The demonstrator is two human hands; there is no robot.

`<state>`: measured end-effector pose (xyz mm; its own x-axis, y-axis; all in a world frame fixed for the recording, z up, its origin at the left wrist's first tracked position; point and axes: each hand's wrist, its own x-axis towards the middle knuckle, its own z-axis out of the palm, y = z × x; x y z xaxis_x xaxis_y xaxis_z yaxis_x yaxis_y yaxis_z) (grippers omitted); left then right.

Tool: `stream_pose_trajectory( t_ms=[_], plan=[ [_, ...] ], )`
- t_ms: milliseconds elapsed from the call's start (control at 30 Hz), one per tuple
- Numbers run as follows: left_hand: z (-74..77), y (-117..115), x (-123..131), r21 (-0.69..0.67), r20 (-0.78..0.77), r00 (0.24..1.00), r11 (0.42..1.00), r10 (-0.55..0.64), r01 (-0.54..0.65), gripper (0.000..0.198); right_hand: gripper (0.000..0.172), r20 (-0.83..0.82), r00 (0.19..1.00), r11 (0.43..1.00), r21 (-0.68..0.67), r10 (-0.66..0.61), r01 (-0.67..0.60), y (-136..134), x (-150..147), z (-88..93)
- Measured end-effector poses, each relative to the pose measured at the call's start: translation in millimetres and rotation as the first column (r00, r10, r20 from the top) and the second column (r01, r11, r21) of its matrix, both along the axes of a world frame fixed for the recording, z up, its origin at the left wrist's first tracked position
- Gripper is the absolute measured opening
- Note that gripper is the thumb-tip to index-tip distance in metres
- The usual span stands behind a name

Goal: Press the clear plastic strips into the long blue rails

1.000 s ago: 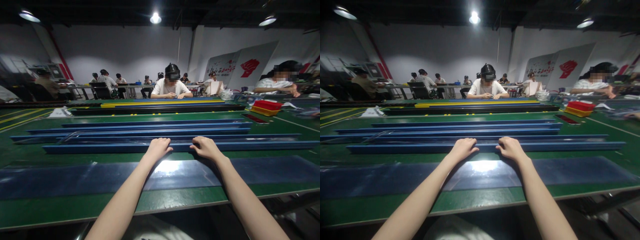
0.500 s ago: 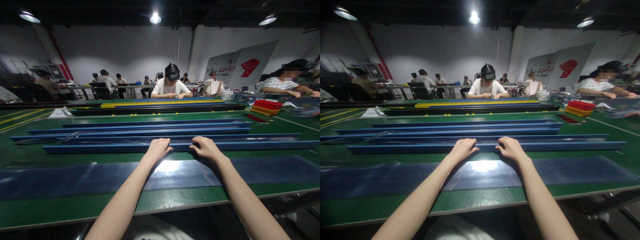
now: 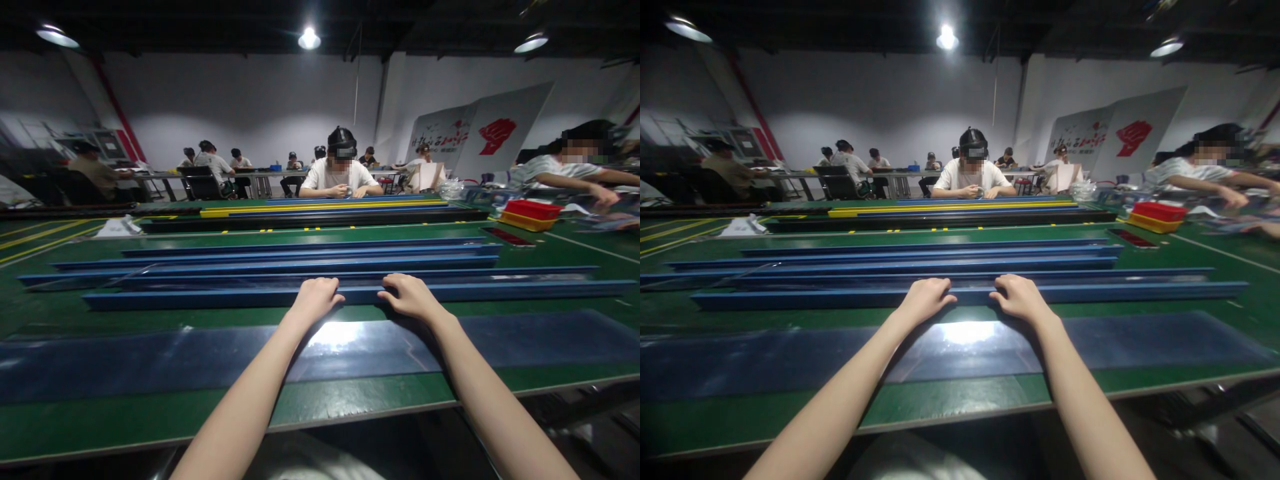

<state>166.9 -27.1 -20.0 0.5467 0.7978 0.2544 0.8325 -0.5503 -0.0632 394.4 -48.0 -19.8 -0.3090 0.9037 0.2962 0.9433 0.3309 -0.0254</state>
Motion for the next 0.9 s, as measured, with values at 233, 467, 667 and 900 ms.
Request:
stream_pose_trajectory(
  t_ms=[233,467,667,900],
  plan=[
    [1.3,-2.0,0.0,-0.019,-0.001,1.000,1.000,0.011,-0.011,0.024,0.022,0.001,1.000,1.000,-0.006,0.003,-0.003,0.1,0.0,-0.4],
    [1.4,-2.3,0.4,-0.023,0.013,1.000,1.000,-0.002,0.002,0.022,0.027,-0.008,0.996,0.996,0.022,0.087,-0.086,-0.7,-15.5,-3.6],
    [3.4,-3.4,1.5,-0.025,-0.011,1.000,1.000,0.014,-0.014,0.023,0.022,-0.005,0.989,0.987,0.062,0.150,-0.150,2.4,-27.2,-8.5],
    [3.8,-3.9,1.0,-0.033,-0.006,1.000,0.999,0.007,-0.007,0.022,0.017,-0.016,0.991,0.987,0.087,0.136,-0.134,5.6,-26.2,-10.2]
  ],
)
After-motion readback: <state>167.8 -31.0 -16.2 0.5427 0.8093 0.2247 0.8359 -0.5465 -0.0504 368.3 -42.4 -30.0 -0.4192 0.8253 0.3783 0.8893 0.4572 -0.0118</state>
